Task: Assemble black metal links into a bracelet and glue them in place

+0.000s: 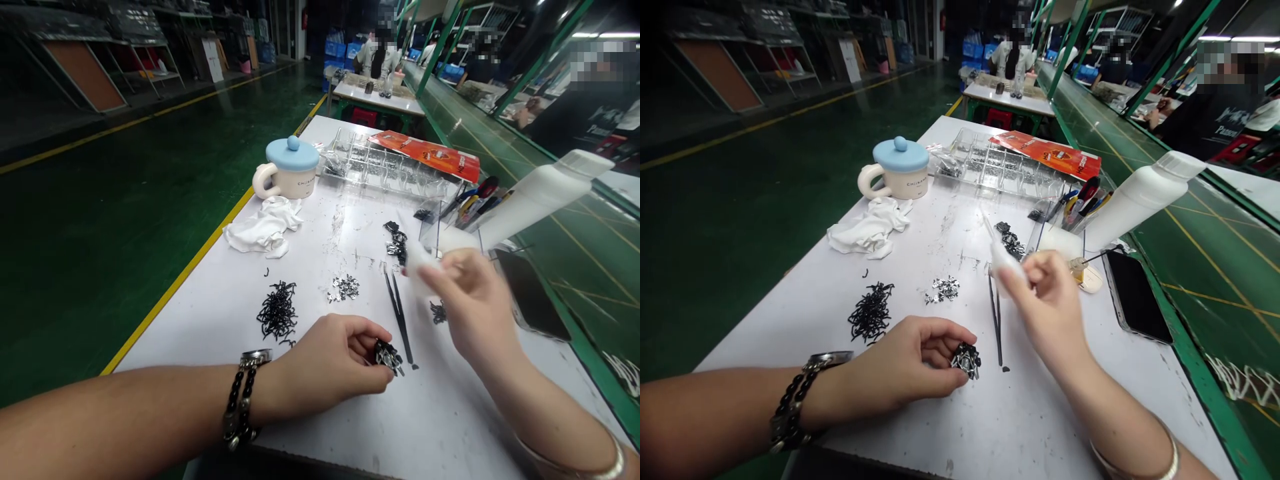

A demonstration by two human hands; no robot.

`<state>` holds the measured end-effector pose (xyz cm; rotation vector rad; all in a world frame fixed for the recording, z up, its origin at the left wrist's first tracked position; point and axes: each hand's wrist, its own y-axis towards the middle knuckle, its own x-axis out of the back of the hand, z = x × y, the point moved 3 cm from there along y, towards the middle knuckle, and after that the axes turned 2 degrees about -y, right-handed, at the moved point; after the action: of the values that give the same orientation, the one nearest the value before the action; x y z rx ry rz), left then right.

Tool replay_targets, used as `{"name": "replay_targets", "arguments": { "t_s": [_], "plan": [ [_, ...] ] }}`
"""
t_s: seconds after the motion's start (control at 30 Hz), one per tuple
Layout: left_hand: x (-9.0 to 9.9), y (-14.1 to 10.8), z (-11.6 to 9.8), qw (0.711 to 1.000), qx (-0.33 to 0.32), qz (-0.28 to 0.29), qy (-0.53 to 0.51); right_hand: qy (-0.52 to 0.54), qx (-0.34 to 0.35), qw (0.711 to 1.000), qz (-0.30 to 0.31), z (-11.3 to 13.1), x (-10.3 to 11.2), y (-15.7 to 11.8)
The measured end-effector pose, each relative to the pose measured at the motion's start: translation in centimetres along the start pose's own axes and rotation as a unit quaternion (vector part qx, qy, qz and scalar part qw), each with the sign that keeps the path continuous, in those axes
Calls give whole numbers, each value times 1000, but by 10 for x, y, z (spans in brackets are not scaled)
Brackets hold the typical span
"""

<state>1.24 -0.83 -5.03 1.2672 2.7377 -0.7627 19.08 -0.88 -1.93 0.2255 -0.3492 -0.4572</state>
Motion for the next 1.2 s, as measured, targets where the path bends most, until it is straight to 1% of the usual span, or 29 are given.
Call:
{"name": "replay_targets", "arguments": {
  "t_s": [0.07, 0.1, 0.2, 0.3, 0.37, 0.43, 0.47, 0.5, 0.6, 0.63, 0.7, 0.8, 0.9, 0.97, 1.07, 1.1, 1.13, 1.2],
  "plan": [
    [-1, 1, 3, 1000, -9, 14, 10, -104, 19, 992, 68, -6, -18, 17],
    [-2, 1, 5, 1000, -13, 23, 17, -134, 33, 987, 82, -10, -28, 26],
    [-3, 1, 11, 998, -19, 43, 39, -173, 67, 979, 88, -22, -53, 51],
    [-3, -1, 14, 997, -24, 55, 54, -216, 90, 966, 108, -33, -67, 63],
    [-3, -2, 15, 996, -30, 60, 58, -244, 112, 957, 111, -33, -67, 60],
    [-4, -2, 15, 996, -37, 60, 61, -270, 146, 945, 109, -26, -62, 48],
    [-4, -3, 15, 995, -40, 59, 64, -282, 167, 937, 121, -20, -59, 39],
    [-4, -3, 15, 995, -43, 58, 71, -293, 190, 926, 145, -13, -58, 30],
    [-4, -2, 12, 990, -61, 61, 109, -308, 246, 882, 258, 2, -64, 4],
    [-4, -2, 11, 988, -68, 66, 118, -310, 256, 870, 285, 5, -68, -2],
    [-5, -1, 10, 986, -80, 80, 125, -308, 265, 859, 312, 7, -76, -8],
    [-5, 0, 9, 984, -92, 90, 125, -289, 259, 865, 318, 6, -87, -6],
    [-5, -1, 8, 982, -101, 73, 139, -241, 233, 891, 307, 6, -85, 1],
    [-3, -4, 2, 976, -145, 42, 154, -194, 200, 919, 280, 9, -73, 6],
    [2, -11, -13, 946, -275, -23, 169, -68, 99, 969, 215, 10, -45, 9],
    [4, -14, -17, 936, -306, -44, 168, -22, 60, 979, 196, 8, -36, 7],
    [6, -15, -20, 930, -323, -63, 165, 19, 25, 983, 181, 7, -29, 4],
    [9, -16, -22, 929, -330, -81, 148, 72, -27, 983, 165, 3, -21, -6]
  ]
}}
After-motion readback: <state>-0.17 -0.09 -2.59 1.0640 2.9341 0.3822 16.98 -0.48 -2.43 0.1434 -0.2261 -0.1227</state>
